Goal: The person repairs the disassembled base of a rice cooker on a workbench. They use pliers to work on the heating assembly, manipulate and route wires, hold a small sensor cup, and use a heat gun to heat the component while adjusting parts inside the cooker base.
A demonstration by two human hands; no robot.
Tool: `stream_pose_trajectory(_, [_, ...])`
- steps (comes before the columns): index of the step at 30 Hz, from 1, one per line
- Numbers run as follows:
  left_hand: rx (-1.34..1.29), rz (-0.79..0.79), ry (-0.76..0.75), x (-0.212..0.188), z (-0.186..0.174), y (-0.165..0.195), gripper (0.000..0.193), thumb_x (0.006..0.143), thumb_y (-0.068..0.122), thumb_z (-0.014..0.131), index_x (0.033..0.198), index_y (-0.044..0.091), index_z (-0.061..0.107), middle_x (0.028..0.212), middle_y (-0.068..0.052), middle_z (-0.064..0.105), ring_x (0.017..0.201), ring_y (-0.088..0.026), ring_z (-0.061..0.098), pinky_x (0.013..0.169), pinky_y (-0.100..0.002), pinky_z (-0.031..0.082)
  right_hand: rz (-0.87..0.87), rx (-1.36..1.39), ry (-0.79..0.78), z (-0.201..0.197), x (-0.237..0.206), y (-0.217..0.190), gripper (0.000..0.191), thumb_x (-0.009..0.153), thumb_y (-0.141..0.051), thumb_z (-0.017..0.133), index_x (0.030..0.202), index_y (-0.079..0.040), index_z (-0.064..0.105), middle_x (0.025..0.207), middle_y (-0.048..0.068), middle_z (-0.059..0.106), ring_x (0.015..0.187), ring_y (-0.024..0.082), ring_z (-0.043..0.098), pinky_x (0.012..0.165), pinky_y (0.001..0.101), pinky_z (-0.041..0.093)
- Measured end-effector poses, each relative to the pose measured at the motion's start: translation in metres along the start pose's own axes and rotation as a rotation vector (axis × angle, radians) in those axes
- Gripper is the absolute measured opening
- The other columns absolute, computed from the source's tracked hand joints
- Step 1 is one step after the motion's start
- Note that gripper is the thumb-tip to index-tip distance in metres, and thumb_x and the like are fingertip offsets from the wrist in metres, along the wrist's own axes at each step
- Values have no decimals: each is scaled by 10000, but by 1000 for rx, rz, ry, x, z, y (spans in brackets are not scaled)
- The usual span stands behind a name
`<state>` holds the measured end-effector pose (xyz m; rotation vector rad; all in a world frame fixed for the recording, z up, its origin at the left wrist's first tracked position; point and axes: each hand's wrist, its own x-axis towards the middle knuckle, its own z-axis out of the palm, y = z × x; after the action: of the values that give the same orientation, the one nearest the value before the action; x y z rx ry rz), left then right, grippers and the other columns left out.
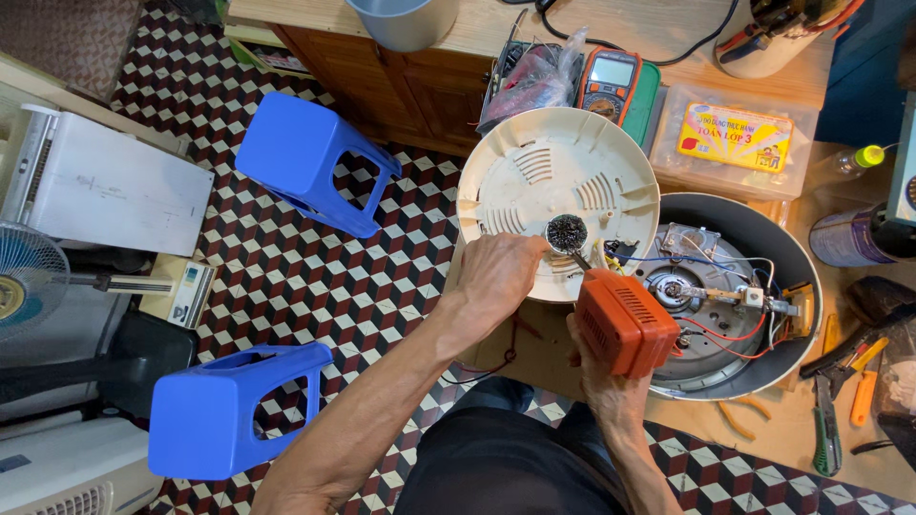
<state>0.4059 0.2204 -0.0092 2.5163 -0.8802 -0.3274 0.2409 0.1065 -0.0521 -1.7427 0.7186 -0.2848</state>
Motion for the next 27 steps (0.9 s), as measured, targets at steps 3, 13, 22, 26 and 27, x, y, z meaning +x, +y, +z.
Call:
stream_pose_trajectory(3, [-30, 10, 15, -4, 1, 3, 241, 949, 106, 569, 1101, 90, 755, 776, -196, 726, 698, -354, 720, 671, -497, 567, 4, 3, -6, -2, 0, 0, 621, 853, -208, 782, 1386, -31, 518, 903, 59, 668, 522, 123, 611, 484, 291, 519])
stream_pose_trajectory(13, [-134, 18, 110, -14, 13, 9, 221, 967, 160, 597, 1103, 86, 754, 786, -173, 734, 689, -331, 719, 640, -466, 564, -178, -126, -50, -20, 3, 11, 535, 879, -225, 801, 1328, -27, 587, 841, 43, 657, 527, 114, 614, 511, 277, 518])
stream_pose_trajectory(22, [-203, -1, 150, -15, 27, 1, 216, 992, 176, 596, 1096, 81, 760, 827, -175, 741, 729, -334, 726, 679, -448, 575, -26, -129, 5, -18, 14, 17, 627, 822, -237, 841, 1349, -24, 575, 946, 67, 657, 582, 149, 614, 575, 316, 537])
stream_pose_trajectory(26, [-186, -11, 121, -13, 24, 0, 222, 970, 167, 594, 1093, 76, 755, 829, -171, 744, 713, -334, 725, 655, -452, 575, -337, -201, 71, -17, 17, 17, 655, 798, -198, 848, 1357, -9, 562, 1126, 108, 640, 832, 195, 642, 737, 346, 555])
stream_pose_trajectory(27, [-201, -16, 116, -13, 24, 0, 219, 980, 170, 591, 1092, 75, 754, 824, -172, 742, 711, -332, 726, 659, -451, 578, -495, -304, 110, -17, 17, 18, 652, 777, -166, 849, 1338, 4, 565, 1166, 143, 638, 926, 244, 648, 800, 383, 551])
